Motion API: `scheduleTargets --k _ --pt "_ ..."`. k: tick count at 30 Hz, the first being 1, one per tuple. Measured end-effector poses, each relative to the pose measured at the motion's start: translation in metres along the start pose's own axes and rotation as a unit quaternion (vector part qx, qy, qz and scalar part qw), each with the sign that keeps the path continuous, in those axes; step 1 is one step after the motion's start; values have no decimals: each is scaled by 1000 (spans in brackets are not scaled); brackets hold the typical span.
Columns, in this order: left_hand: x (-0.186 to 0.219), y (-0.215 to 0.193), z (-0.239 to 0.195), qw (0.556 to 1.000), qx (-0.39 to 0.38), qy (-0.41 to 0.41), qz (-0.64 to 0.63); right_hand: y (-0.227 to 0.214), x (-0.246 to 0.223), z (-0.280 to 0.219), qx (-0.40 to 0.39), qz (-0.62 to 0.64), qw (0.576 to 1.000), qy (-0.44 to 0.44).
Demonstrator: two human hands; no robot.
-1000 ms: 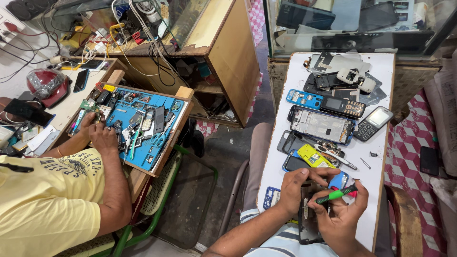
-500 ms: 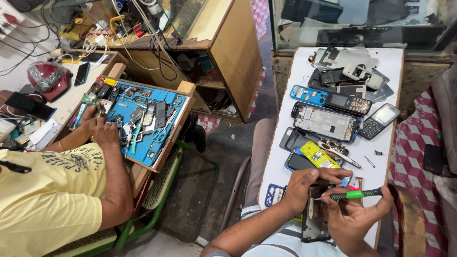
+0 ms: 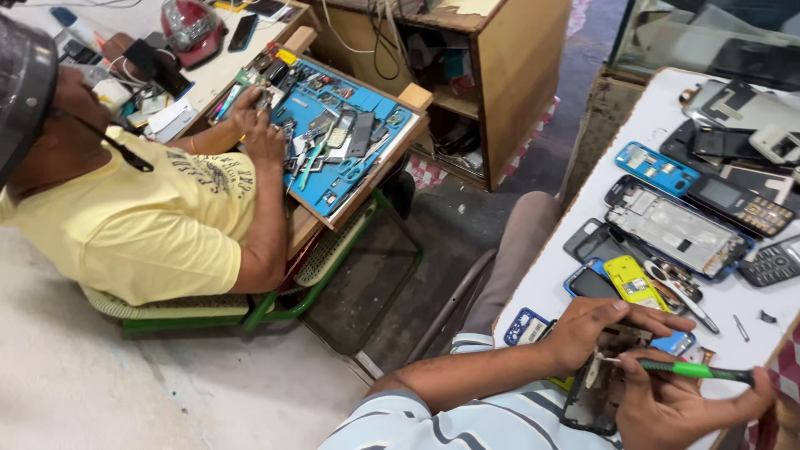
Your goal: The person uses a screwdriver to remove screws from a disassembled mobile phone chassis, then repositions the device and continues unscrewing internal components. The workspace contains multiple disassembled phones and tools on a cluttered table.
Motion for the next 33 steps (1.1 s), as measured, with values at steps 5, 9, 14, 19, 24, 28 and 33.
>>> scheduleTargets --k 5,9,14,19,24,28,33 --pt "-9 -1 0 999 6 -33 -7 -6 0 4 -3 -57 998 -7" --pt "-8 2 -1 1000 0 -10 16 -8 18 -5 37 19 999 15" --pt "2 4 4 1000 -10 10 -10 -6 25 -10 42 83 996 12" --pt "9 4 8 1000 -16 -2 -6 -1 19 -9 25 65 997 27" --pt "13 9 11 999 -16 -26 -29 -8 17 -1 74 113 991 14" --pt "16 11 11 1000 -23 -1 18 -12 21 -3 83 55 995 21" --pt "15 11 11 999 -18 -4 31 -6 22 -8 44 65 997 11"
Point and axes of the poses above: each hand's wrist, its own z-axis towards the middle knuckle, its own y-axis out of the palm, x = y × z, the point moved 5 cm from there along z, towards the middle knuckle, and after that the axes turned 12 degrees about z, right-handed, at the moved point
